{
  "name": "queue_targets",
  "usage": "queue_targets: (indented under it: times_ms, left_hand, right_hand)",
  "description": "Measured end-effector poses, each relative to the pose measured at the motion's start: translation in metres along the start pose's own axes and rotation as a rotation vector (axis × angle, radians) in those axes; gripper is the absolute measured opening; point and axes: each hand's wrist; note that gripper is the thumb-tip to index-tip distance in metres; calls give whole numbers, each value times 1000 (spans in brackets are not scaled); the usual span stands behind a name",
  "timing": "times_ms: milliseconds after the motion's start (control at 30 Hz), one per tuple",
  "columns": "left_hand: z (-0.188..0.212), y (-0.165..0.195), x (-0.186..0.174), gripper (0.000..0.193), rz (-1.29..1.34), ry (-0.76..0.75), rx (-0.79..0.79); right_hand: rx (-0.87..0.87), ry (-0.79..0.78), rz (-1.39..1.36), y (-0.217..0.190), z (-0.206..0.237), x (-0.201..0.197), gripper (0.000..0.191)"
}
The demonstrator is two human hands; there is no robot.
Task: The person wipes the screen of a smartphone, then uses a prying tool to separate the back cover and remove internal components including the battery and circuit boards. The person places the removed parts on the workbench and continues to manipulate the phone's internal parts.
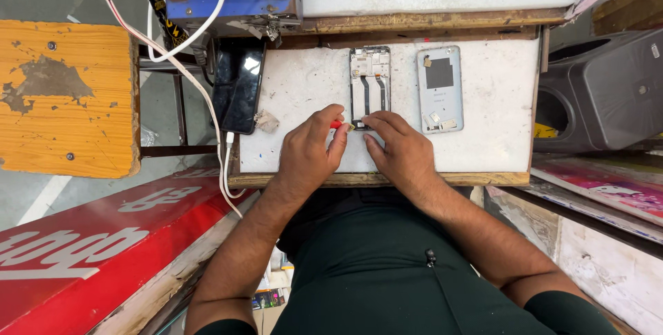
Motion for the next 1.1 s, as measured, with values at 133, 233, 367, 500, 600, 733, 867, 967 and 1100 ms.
queue_targets:
  times_ms: [133, 233, 367, 500, 600, 733, 867, 967, 1100]
  left_hand:
    - [-1, 1, -1, 39, 14, -46, -9]
    - [-3, 5, -3, 38, 19, -92, 24]
    - [-5, 9, -3, 35, 18, -116, 100]
    - [-3, 7, -2, 33, 24, -91, 52]
    - [-1, 5, -3, 34, 35, -74, 34]
    - [-2, 8, -4, 35, 57, -88, 104]
    - [-9, 17, -8, 28, -168, -58, 34]
    - [-14, 21, -11, 32, -172, -81, 26]
    - [-15, 23, -15, 27, -202, -94, 80]
  right_hand:
    - [-37, 41, -6, 3, 0, 3, 30]
    - [-35, 43, -10, 5, 1, 4, 30]
    - [-72, 82, 4, 6, 1, 4, 30]
    - [-27, 30, -3, 5, 0, 3, 30]
    - [-38, 39, 16, 3, -1, 3, 30]
    - [-110, 65, 46, 4, -1, 3, 31]
    - [-120, 58, 47, 5, -1, 4, 33]
    - [-97, 49, 57, 4, 0, 3, 29]
    - [-97, 79, 64, 5, 3, 1, 30]
Point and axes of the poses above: each hand's wrist, its own z-axis away from the middle knuckle, its own x-axis out of the palm, y = z × x, and after that the axes turned 8 degrees about -y, right-handed
